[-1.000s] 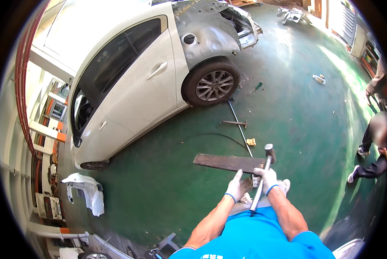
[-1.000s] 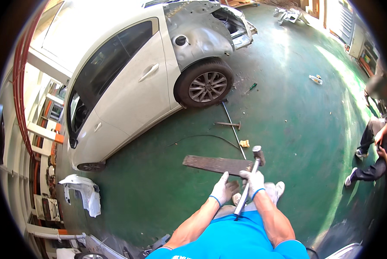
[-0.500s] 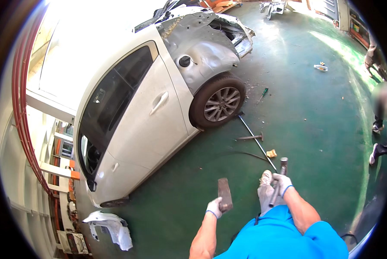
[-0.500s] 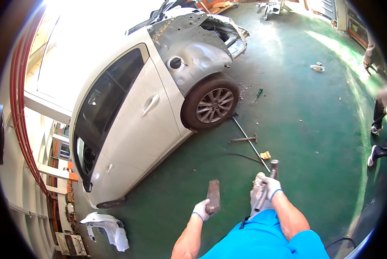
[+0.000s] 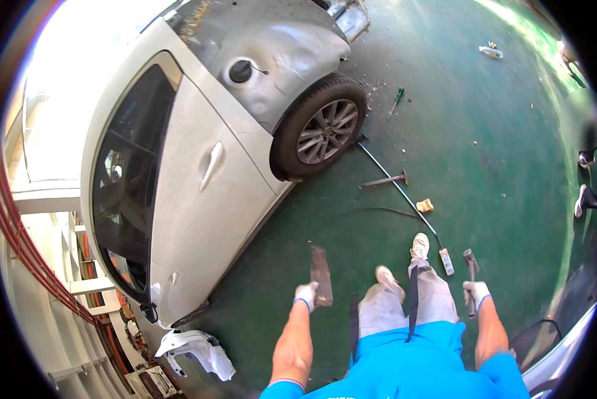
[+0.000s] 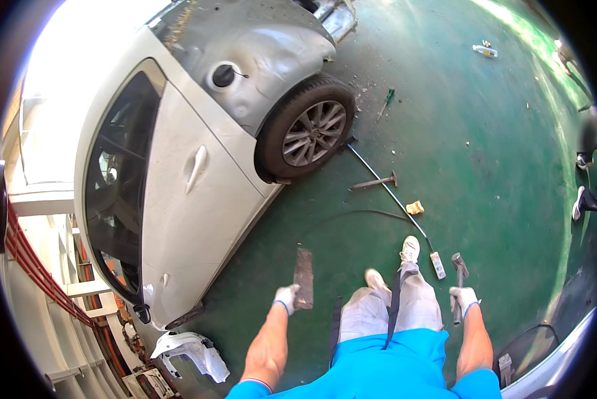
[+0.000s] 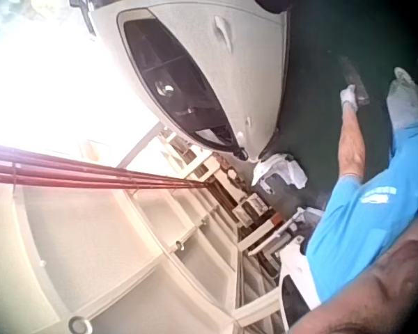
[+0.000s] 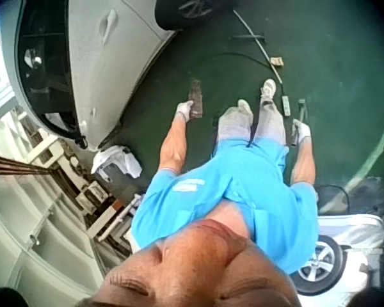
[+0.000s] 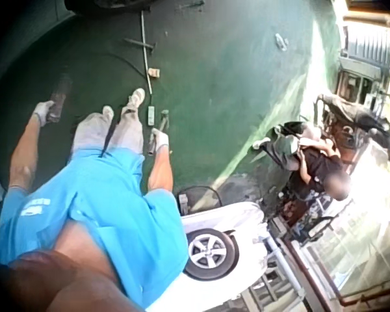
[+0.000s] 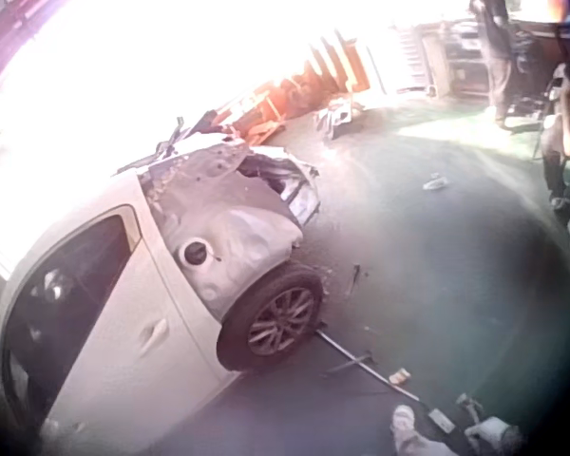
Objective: The person uses a hammer and a wooden block to tap and align the front fender of a white car, then removes the fender and inspects its inner surface and mounting points. The person handles the fender by hand, turning it over and checking edges and clips.
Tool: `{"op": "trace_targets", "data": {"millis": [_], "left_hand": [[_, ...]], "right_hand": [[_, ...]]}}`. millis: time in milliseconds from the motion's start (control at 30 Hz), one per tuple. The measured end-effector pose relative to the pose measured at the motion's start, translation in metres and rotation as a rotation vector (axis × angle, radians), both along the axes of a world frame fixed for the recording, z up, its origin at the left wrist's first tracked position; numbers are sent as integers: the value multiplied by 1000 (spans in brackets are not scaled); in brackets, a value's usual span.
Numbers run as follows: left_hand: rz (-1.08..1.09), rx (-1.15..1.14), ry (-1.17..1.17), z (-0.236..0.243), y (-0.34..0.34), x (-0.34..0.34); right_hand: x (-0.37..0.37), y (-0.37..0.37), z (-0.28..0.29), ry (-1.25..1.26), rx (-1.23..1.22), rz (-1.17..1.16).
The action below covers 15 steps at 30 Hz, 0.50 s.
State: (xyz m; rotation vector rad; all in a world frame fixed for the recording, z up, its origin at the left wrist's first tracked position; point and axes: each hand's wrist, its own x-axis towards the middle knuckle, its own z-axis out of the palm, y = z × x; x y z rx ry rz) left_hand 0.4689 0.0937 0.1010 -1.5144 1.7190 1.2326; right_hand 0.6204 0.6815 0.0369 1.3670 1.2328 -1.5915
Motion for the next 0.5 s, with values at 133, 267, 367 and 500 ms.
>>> {"op": "trace_targets", "data": {"millis": [133, 267, 367, 500], "left_hand": [[-145, -114, 61, -55, -54, -95], [-248, -247, 166, -83, -74, -176], [-318, -305, 171, -98, -96, -214], [-264, -265, 139, -120, -99, -257]], "right_hand": [[55, -23, 12, -126, 79, -16], [114, -68, 10, -207, 142, -164], [155, -102, 0, -332, 168, -206], [198, -155, 6, -439, 120, -234]]}}
